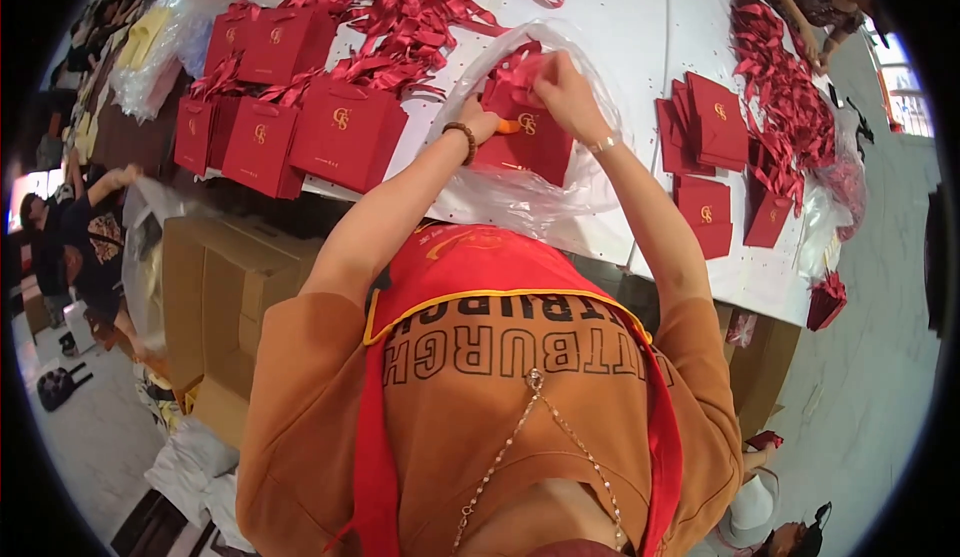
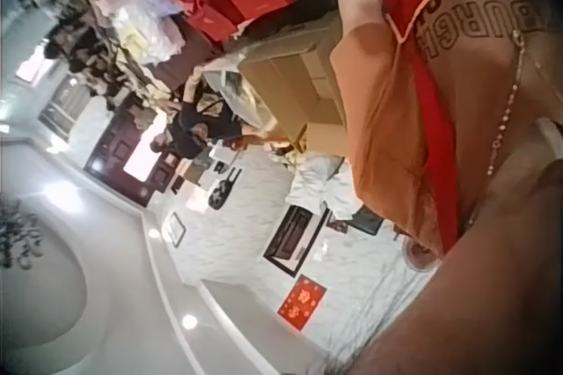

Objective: Packing red envelopes or folders into plastic bags and then into a cardboard box.

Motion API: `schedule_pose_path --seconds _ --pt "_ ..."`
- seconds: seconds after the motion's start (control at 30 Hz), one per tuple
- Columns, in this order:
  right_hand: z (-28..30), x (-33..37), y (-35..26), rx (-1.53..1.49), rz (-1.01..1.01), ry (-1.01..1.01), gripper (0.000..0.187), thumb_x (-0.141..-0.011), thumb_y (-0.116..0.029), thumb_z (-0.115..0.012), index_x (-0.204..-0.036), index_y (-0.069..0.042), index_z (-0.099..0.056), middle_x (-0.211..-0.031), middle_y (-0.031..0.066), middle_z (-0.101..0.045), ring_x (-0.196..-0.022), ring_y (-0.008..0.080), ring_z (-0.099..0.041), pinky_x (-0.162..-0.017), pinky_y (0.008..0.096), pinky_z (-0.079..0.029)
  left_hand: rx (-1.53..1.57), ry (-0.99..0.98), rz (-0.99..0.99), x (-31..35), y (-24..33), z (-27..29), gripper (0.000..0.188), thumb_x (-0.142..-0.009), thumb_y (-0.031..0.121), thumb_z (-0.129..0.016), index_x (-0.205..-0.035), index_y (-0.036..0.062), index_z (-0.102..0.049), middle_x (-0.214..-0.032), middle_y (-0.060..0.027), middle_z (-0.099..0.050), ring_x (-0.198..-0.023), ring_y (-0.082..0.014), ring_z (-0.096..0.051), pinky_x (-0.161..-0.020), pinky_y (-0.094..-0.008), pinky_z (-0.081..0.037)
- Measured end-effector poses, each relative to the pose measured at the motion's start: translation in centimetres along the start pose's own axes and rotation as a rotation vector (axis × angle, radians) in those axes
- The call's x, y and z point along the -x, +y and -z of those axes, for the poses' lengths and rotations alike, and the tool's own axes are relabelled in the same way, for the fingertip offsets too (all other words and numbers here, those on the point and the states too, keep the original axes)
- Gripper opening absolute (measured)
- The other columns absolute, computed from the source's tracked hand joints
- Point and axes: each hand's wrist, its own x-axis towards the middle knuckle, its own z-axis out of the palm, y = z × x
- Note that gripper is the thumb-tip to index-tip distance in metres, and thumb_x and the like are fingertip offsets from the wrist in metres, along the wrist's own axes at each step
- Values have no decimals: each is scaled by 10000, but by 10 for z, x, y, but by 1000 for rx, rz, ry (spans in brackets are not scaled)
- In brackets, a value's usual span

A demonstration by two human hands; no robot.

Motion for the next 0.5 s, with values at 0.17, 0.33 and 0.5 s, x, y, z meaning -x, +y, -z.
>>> schedule_pose_path --seconds 0.17,0.33,0.5 --pt "-13 26 31 243 590 -241 236 -656 -9 -525 -890 -29 -543 -834 150 -543 -827 325 -520 -728 399 -419 61 -148 -13 12 8 -3 971 -452 228 -822 -1228 -64 -316 -1205 -212 -435 -1112 -260 -441 -954 -351 -354" --pt "-22 29 35 451 624 -22 279 -756 -73 -577 -1034 -56 -551 -1022 148 -516 -899 309 -511 -756 384 -414 21 -128 185 14 12 -21 944 -440 184 -787 -1250 -23 -348 -1243 -243 -401 -1167 -298 -395 -980 -324 -321" --pt "-22 7 39 683 487 1 299 -802 -246 -556 -1073 -121 -560 -1093 98 -509 -1017 275 -470 -818 420 -360 -38 96 146 26 9 -23 799 -566 178 -726 -1243 -26 -353 -1214 -217 -450 -1148 -313 -423 -966 -341 -339"
